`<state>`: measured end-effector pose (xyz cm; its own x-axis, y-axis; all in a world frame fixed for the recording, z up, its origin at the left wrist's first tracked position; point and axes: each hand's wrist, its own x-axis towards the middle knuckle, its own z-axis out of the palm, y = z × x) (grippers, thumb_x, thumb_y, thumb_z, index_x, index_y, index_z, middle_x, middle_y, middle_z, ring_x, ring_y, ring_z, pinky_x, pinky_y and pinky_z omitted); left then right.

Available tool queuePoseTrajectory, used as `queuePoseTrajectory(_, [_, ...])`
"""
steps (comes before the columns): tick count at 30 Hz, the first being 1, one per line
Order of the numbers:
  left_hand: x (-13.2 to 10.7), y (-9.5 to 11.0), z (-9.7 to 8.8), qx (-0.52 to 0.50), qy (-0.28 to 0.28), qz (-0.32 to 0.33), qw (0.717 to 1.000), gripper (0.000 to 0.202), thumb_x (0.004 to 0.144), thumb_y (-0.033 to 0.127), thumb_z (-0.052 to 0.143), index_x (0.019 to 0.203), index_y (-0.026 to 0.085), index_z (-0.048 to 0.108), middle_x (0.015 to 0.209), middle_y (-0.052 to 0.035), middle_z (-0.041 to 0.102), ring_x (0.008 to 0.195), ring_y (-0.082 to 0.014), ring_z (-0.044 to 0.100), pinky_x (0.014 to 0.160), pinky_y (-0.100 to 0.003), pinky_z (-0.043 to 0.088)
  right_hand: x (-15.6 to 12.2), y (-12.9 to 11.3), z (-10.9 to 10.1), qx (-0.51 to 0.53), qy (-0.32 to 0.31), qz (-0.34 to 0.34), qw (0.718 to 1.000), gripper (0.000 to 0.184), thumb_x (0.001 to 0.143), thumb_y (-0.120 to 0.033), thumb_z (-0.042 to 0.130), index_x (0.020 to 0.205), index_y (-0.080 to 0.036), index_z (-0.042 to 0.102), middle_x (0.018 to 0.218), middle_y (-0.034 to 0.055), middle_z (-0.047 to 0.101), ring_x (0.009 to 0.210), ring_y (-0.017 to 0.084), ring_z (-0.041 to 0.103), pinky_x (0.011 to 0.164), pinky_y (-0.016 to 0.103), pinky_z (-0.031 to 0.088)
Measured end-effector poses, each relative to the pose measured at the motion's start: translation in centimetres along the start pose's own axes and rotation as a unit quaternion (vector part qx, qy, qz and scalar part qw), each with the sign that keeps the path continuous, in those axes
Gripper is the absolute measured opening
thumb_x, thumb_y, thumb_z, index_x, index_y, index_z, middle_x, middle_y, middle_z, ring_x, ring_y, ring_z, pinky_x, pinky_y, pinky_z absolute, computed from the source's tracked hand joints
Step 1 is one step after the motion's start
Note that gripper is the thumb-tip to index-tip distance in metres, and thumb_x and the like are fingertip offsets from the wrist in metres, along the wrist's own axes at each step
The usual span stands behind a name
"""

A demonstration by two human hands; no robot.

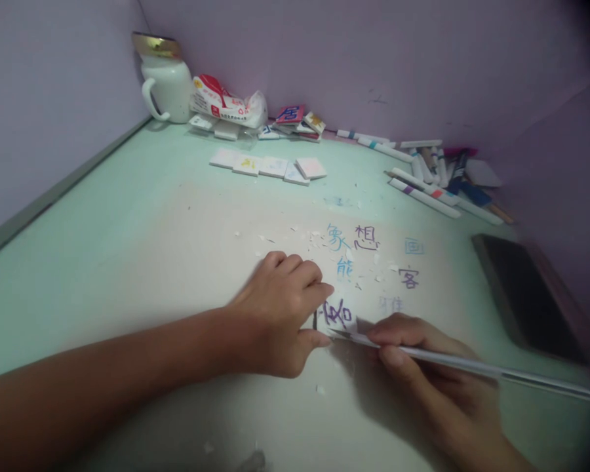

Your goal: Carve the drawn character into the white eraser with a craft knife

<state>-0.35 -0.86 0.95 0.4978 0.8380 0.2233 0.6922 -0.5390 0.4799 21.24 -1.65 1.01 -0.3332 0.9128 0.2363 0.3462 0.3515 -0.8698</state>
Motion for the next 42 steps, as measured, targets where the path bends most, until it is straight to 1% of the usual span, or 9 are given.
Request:
queuePoseTrajectory(2, [0.0,0.0,0.0,0.004,-0.001,0.0,1.0,0.031,0.072,0.03,0.066,0.098,0.013,0.062,0.092,-0.0084,0.054,0.083,-0.0234,0.047,0.08,-0.041,0.035,0.1,0.0,0.1,0.002,-0.013,-0.016,1.0,0.011,0.088,-0.019,0.055,0.086,-0.026,0.063,0.069,-0.0006,0.06,0.058,0.014,0.056,0.049,0.023,0.043])
queuePoseTrajectory(7, [0.0,-0.1,-0.1,0.002,-0.003,0.0,1.0,0.031,0.072,0.03,0.066,0.098,0.013,0.062,0.093,-0.0089,0.054,0.085,-0.0243,0.048,0.081,-0.042,0.035,0.6,0.3,-0.3,-0.026,-0.078,-0.072,0.994,0.016,0.088,-0.013,0.052,0.093,-0.026,0.06,0.074,-0.0016,0.061,0.062,0.012,0.058,0.054,0.021,0.046])
queuePoseTrajectory(13, [0.1,0.0,-0.1,0.003,-0.007,-0.001,1.0,0.031,0.071,0.029,0.067,0.097,0.012,0.062,0.093,-0.0094,0.054,0.085,-0.0247,0.048,0.081,-0.042,0.035,0.7,0.3,-0.5,-0.036,-0.089,-0.073,0.993,0.015,0.089,-0.013,0.051,0.092,-0.025,0.059,0.077,-0.001,0.062,0.067,0.013,0.06,0.057,0.021,0.047])
queuePoseTrajectory(20, [0.1,0.1,-0.1,0.01,-0.008,-0.003,1.0,0.029,0.072,0.029,0.066,0.095,0.013,0.062,0.092,-0.0087,0.054,0.084,-0.0243,0.048,0.08,-0.041,0.035,1.0,0.1,-0.6,-0.026,-0.108,-0.065,0.992,0.013,0.089,-0.014,0.052,0.089,-0.025,0.058,0.077,-0.0005,0.062,0.067,0.013,0.059,0.057,0.022,0.046])
queuePoseTrajectory(22, [0.1,0.1,-0.1,0.012,-0.005,-0.004,1.0,0.027,0.072,0.029,0.064,0.095,0.013,0.062,0.092,-0.0089,0.055,0.083,-0.0242,0.048,0.08,-0.041,0.035,1.1,0.1,-0.6,-0.018,-0.103,-0.053,0.993,0.012,0.089,-0.015,0.052,0.088,-0.024,0.06,0.075,-0.0001,0.062,0.066,0.014,0.059,0.057,0.023,0.046])
queuePoseTrajectory(27, [0.2,0.1,0.0,0.009,-0.006,-0.001,1.0,0.028,0.071,0.027,0.064,0.095,0.012,0.064,0.091,-0.0094,0.056,0.082,-0.0237,0.048,0.08,-0.041,0.034,0.7,0.1,-0.2,0.013,-0.057,0.005,0.998,0.011,0.089,-0.021,0.054,0.081,-0.025,0.062,0.072,-0.0009,0.06,0.063,0.013,0.054,0.055,0.023,0.042])
queuePoseTrajectory(33, [0.2,0.1,0.0,0.008,-0.005,-0.002,1.0,0.028,0.071,0.027,0.064,0.095,0.012,0.064,0.091,-0.0095,0.058,0.082,-0.0236,0.048,0.078,-0.041,0.035,0.5,0.0,-0.1,0.017,-0.033,0.032,0.999,0.012,0.089,-0.025,0.055,0.08,-0.025,0.063,0.069,-0.0008,0.059,0.06,0.014,0.052,0.051,0.025,0.038])
queuePoseTrajectory(39, [0.0,0.0,-0.1,0.011,-0.001,0.005,1.0,0.029,0.071,0.026,0.064,0.096,0.011,0.064,0.091,-0.0103,0.058,0.081,-0.0239,0.049,0.078,-0.042,0.035,0.8,0.3,-0.7,0.027,-0.043,0.036,0.998,0.014,0.089,-0.027,0.056,0.079,-0.024,0.064,0.067,-0.001,0.058,0.058,0.013,0.05,0.049,0.025,0.036])
queuePoseTrajectory(42, [-0.2,0.0,0.1,0.015,0.02,0.008,1.0,0.029,0.072,0.026,0.063,0.097,0.011,0.064,0.09,-0.0103,0.058,0.08,-0.0234,0.05,0.079,-0.042,0.035,0.7,0.3,-0.9,0.017,-0.019,0.018,1.0,0.014,0.089,-0.026,0.055,0.077,-0.024,0.064,0.066,-0.0005,0.057,0.056,0.014,0.05,0.048,0.026,0.035])
